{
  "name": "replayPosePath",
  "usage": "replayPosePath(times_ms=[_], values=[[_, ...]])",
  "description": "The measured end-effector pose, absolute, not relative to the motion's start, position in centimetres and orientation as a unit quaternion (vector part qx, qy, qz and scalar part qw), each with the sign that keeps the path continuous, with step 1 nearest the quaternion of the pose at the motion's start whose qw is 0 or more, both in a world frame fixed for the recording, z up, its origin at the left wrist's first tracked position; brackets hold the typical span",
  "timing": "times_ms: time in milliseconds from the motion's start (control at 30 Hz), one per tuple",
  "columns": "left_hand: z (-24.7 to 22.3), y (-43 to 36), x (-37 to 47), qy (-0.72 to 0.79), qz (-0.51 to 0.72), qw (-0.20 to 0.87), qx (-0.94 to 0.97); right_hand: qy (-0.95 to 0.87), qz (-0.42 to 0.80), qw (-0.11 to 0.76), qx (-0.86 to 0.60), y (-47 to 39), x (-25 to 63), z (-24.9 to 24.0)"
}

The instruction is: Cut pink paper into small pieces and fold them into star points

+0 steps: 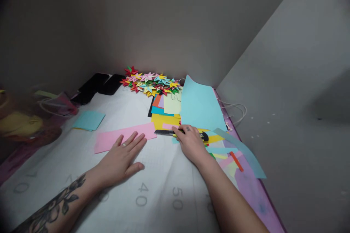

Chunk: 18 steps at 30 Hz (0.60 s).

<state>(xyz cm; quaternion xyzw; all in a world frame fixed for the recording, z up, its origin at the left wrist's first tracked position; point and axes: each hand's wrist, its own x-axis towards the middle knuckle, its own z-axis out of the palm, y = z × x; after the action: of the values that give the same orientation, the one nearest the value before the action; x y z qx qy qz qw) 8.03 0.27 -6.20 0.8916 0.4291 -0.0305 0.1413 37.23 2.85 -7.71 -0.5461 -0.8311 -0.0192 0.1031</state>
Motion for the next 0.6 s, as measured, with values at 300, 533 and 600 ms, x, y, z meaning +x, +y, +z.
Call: replayPosePath(times_ms=[300,533,600], values=[[-6.0,0.5,7.0,0.539,0.093,0.109,0.830,-0.794,-0.060,0.127,-0.591,2.8,37.1,-7.4],[-5.1,2.1,5.9,0.583,0.151,0.129,0.788,-0.710,-0.059,0.106,-0.694,3.4,39.1,-8.3],[-5.0,2.4,6.0,0.581,0.138,0.138,0.790,-0.715,-0.056,0.145,-0.681,3.3,38.0,-8.1]])
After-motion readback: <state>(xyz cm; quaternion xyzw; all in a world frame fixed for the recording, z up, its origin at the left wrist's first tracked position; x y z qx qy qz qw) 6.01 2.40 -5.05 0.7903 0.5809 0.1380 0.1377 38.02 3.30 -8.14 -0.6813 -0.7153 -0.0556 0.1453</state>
